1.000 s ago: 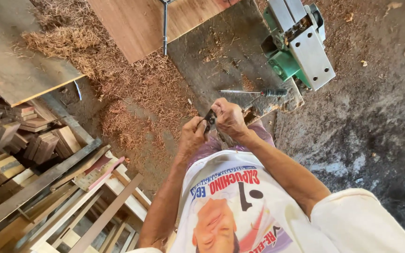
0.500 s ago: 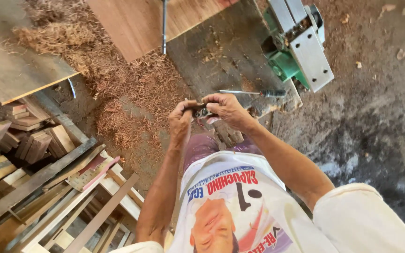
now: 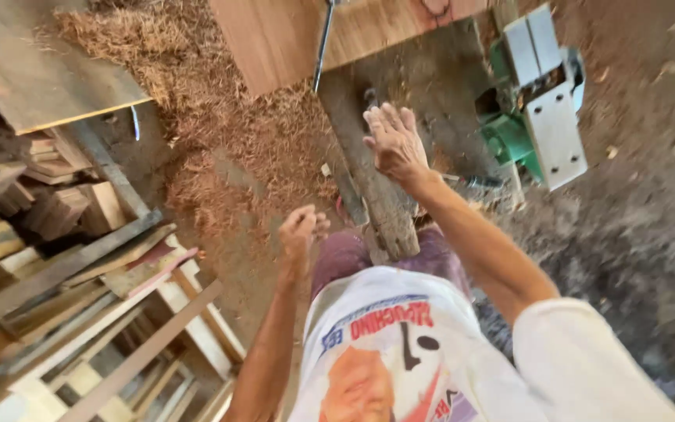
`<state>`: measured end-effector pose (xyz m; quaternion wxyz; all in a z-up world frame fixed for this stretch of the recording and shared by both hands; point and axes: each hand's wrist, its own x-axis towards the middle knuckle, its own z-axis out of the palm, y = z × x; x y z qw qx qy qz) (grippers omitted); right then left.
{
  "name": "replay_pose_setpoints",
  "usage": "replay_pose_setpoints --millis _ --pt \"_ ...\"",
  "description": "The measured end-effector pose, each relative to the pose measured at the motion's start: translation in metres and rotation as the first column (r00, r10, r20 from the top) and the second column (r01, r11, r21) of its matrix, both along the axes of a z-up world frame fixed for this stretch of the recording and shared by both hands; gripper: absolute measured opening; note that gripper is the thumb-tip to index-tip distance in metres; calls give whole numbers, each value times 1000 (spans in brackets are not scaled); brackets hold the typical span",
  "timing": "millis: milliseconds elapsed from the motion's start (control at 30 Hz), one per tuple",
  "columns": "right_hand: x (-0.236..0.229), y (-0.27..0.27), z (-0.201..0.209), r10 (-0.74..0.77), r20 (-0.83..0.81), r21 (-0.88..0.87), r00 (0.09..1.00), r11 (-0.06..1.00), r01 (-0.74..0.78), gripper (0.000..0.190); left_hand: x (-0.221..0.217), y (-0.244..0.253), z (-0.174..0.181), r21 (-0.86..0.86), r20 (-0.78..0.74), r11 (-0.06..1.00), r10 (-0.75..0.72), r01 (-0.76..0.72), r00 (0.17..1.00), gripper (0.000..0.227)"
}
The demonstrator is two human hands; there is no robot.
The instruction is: The person handles a drill bit and chuck, fitting the bit into the chuck and tightening it with a screwdriver. They then work on a green benchtop woodworking machine, using a T-handle wrench and their hands to loosen, position, and re-tighten metal components on the machine.
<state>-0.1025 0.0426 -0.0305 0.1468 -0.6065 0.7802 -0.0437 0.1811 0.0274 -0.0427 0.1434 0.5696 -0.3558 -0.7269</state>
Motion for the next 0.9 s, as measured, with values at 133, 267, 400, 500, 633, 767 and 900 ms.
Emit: replay_pose_setpoints --millis 133,267,400,500,633,767,900 --pt "-26 22 -36 -238 291 -77 927 960 271 45 44 24 -17 46 75 999 10 -13 997 39" --pt "-43 -15 -26 135 268 -240 954 968 -70 65 44 20 -20 50 144 998 -52 45 988 41" --pt "-42 -31 -36 292 133 -50 947 956 -287 75 50 15 -19 4 126 995 -103 104 987 41" --pt "-34 -36 -11 310 93 99 946 943 -318 73 60 16 -23 -10 116 995 -99 100 988 40" --pt "-29 -30 -19 335 36 31 941 941 -336 75 74 22 -43 -8 137 996 -88 90 987 38" --pt "-44 -33 3 270 108 88 957 956 -280 70 83 23 -41 14 151 996 -89 88 985 38" --pt "-63 -33 70 146 66 -556 987 827 -85 59 107 31 -52 27 136 1000 -11 8 991 40"
